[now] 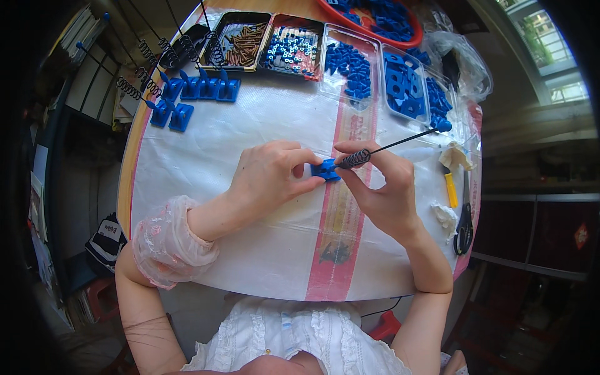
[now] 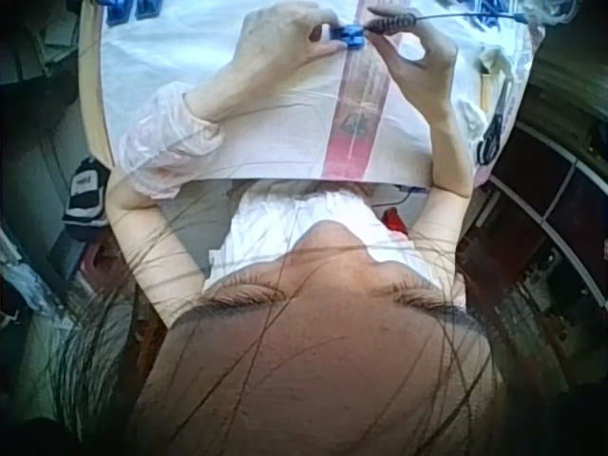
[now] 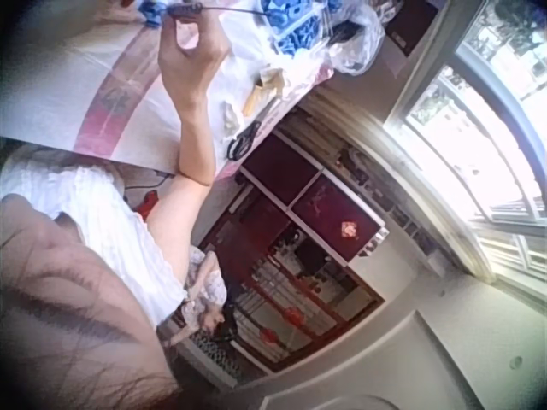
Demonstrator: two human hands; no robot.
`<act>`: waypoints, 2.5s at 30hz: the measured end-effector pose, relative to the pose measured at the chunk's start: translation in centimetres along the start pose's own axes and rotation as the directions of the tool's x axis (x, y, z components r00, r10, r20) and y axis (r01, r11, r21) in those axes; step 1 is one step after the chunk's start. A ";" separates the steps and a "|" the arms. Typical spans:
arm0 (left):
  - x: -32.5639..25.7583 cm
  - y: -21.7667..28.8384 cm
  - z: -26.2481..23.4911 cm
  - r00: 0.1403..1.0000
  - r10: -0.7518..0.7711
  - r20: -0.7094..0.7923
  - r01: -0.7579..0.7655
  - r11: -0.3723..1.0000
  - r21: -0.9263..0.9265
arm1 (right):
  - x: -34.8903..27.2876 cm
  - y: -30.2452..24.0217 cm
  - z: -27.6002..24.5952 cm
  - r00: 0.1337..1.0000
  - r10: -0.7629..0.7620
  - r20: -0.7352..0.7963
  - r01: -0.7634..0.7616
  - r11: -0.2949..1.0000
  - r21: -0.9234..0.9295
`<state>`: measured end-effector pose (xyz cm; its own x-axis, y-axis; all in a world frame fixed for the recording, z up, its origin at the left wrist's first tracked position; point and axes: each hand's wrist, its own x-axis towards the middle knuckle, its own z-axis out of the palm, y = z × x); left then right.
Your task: The recorder is assembling small electrical or light fixture components by attaching springs and wire leads to plastic housings.
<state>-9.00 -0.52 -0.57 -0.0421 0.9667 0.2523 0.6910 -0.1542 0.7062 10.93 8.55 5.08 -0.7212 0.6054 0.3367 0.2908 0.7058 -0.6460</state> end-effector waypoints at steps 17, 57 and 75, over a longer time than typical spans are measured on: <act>0.0 -0.1 0.0 1.000 0.002 0.001 -0.002 1.000 -0.003 | 0.0 0.0 0.0 1.000 0.014 0.007 -0.014 1.000 0.014; 0.0 -0.1 0.0 1.000 -0.002 0.005 0.002 1.000 0.000 | 0.0 0.1 0.1 1.000 0.013 0.003 -0.013 1.000 0.008; 0.0 -0.1 0.0 1.000 0.006 -0.003 -0.006 1.000 0.004 | 0.1 -0.4 0.0 1.000 0.003 -0.003 -0.003 0.998 -0.059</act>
<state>-9.06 -0.49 -0.63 -0.0399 0.9652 0.2586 0.6938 -0.1595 0.7022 10.80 8.36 5.37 -0.7185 0.6087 0.3366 0.3300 0.7243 -0.6054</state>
